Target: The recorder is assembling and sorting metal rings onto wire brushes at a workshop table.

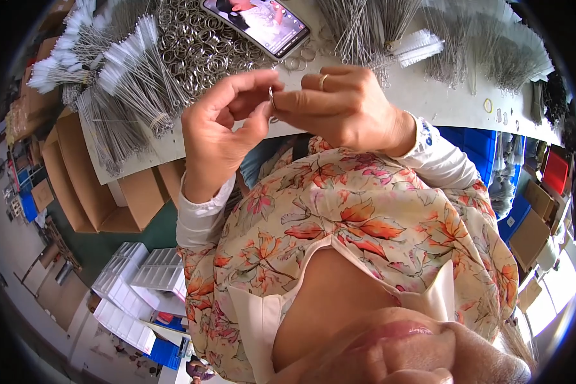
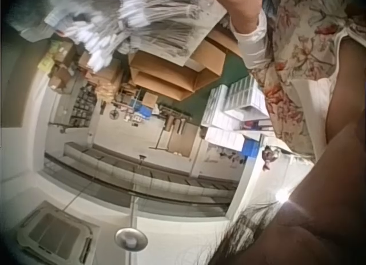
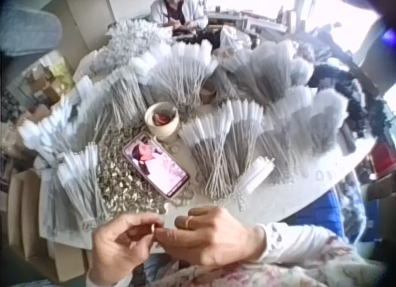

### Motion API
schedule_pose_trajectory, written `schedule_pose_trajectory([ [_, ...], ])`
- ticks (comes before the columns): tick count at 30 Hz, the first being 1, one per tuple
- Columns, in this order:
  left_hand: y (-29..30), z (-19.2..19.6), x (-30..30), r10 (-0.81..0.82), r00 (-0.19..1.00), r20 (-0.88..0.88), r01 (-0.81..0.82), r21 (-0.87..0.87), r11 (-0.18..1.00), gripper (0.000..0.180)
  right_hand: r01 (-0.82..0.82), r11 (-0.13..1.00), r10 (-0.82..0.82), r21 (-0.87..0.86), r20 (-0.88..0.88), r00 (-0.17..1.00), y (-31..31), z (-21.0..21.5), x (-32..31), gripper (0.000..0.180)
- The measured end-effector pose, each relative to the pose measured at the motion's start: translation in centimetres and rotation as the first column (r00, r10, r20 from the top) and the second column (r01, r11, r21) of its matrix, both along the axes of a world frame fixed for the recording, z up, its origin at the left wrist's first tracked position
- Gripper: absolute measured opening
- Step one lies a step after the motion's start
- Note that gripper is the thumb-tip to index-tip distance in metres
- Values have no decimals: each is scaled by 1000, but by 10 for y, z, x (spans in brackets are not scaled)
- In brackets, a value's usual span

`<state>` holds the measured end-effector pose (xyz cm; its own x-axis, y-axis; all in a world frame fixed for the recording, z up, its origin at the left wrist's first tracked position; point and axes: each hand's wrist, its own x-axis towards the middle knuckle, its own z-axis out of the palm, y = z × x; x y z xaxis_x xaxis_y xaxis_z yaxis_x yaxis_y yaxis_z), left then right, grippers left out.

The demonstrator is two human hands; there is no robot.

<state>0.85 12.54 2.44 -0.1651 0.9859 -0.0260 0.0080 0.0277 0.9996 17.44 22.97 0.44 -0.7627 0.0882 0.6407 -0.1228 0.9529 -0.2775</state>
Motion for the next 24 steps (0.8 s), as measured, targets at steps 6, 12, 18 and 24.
schedule_pose_trajectory([
  [6,4,-12,9,230,960,-159,-151,400,904,32,59,297,56,-953,79,995,4,25,-1,10],
  [12,10,-16,8,374,863,-339,-123,578,807,33,68,-42,105,-997,63,992,3,30,-5,18],
  [18,13,-24,4,443,775,-451,-71,634,770,30,40,-19,115,-999,38,993,4,22,-7,19],
  [24,10,-14,2,301,891,-340,-93,512,854,28,121,118,153,-986,138,978,12,28,-7,14],
])
